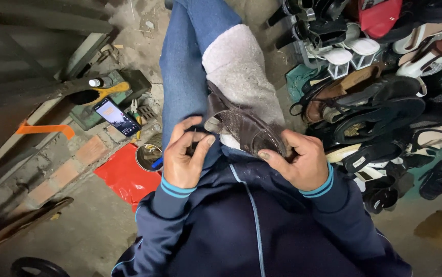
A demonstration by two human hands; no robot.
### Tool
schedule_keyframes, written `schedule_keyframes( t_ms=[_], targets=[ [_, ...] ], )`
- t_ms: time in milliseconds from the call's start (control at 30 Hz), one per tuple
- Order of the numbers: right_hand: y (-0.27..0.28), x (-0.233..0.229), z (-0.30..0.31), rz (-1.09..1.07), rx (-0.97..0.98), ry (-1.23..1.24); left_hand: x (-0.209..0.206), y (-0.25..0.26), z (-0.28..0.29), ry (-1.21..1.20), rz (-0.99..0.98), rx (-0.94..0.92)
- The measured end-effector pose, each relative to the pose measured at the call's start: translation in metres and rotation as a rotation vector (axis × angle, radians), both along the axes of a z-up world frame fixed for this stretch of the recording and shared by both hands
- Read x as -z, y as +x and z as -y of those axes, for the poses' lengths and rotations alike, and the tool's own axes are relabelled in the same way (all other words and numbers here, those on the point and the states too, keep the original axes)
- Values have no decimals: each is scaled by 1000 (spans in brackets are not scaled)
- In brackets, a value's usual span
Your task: The person sits on the floor and sews a brown leather sandal using a needle and thread. They repeatedly pull the thread through the sandal's sole and strap, then cut the thread with scissors and inspect the finished work.
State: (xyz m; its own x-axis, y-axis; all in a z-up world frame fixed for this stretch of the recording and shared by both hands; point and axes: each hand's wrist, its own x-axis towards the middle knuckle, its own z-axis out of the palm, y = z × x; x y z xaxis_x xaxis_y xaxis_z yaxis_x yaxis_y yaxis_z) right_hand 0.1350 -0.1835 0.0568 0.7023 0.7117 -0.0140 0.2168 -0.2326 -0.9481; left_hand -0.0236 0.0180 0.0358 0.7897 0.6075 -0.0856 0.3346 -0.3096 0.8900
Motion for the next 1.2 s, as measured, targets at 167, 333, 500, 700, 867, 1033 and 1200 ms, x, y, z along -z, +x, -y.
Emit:
schedule_keyframes(
  t_ms=[167,333,500,700,867,1033,1200],
  targets=[
    [1,4,0,14,-17,-11,-21,-9,-1,-25,-41,107],
    [1,2,-2,32,-26,-18,-23,-13,7,27,-81,39],
    [4,-3,0,5,-102,1,-15,-14,18,48,-251,-49],
    [2,17,14,-133,-164,125,24,-10,28,-315,-319,-108],
    [-8,24,33,-93,-43,172,14,0,27,-336,-265,-97],
    [-12,30,50,-199,184,152,25,-7,29,-424,-156,-165],
    [3,12,53,-180,308,182,15,-6,22,-394,-198,-19]
  ],
)
